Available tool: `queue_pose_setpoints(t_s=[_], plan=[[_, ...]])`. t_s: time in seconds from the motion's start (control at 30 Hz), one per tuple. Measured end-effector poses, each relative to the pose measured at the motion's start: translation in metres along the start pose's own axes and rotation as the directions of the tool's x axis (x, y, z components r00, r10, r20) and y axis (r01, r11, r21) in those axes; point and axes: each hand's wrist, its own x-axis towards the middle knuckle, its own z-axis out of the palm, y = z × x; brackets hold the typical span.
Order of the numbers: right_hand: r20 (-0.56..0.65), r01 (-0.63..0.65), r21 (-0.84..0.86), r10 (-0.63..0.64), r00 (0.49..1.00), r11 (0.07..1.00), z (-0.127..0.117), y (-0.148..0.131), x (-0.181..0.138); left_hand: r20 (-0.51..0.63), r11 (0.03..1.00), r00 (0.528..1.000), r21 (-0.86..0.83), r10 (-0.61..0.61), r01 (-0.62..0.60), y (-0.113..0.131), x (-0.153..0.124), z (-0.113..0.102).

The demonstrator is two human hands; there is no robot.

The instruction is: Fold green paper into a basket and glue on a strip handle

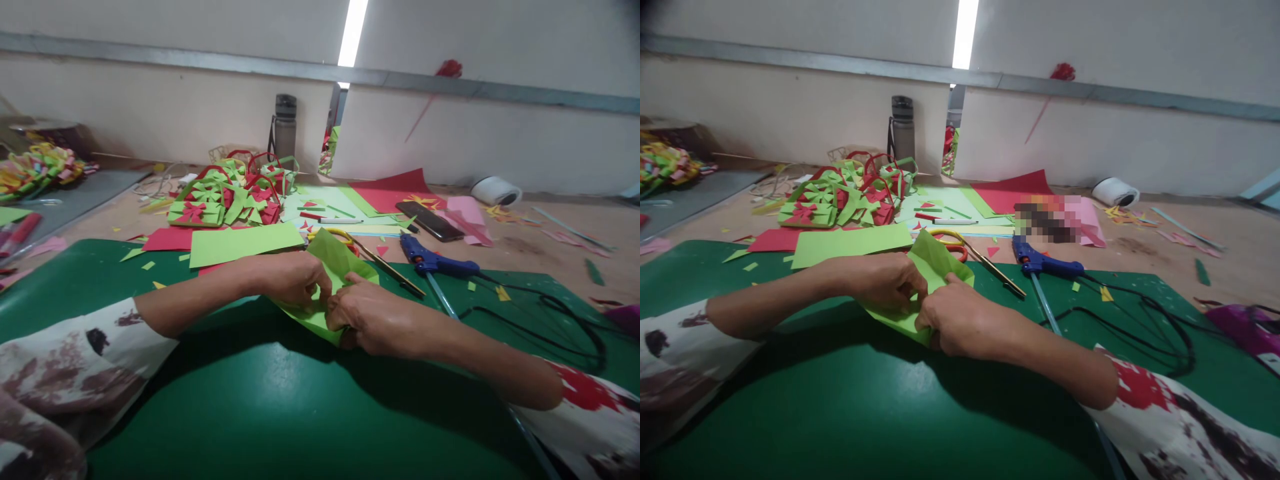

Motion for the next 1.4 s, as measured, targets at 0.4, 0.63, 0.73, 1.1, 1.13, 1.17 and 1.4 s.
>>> queue_pose_setpoints(t_s=[0.4,0.63,0.73,1.1,1.13,1.17,1.4], plan=[[-0.033,-0.037,-0.002,0.037,0.999,0.999,0.0,-0.003,-0.004,0.005,0.998,0.999,-0.034,-0.046,0.046,0.01,-0.003,-0.004],[-0.1,-0.002,-0.017,0.0,0.995,1.0,0.0,0.002,-0.006,0.0,1.0,1.0,-0.022,-0.022,0.022,0.009,-0.004,-0.003],[-0.142,0.022,-0.026,-0.025,0.99,0.999,-0.001,0.004,-0.008,-0.006,1.0,1.0,-0.013,-0.002,0.002,0.007,-0.002,-0.003],[-0.112,-0.001,-0.053,-0.005,0.994,0.999,-0.001,0.007,-0.006,0.005,0.998,1.0,-0.059,-0.029,0.03,0.008,-0.003,-0.004],[-0.106,0.01,-0.078,-0.018,0.994,0.997,-0.001,0.008,-0.005,0.002,0.998,1.0,-0.058,-0.028,0.028,0.008,-0.003,-0.004],[-0.101,0.021,-0.102,-0.032,0.994,0.995,0.0,0.01,-0.005,0.002,0.998,1.0,-0.059,-0.031,0.031,0.008,-0.003,-0.004],[-0.078,0.114,-0.114,-0.123,0.989,0.987,-0.001,0.013,-0.013,0.021,0.995,0.999,-0.096,-0.024,0.026,0.003,-0.003,-0.004]])
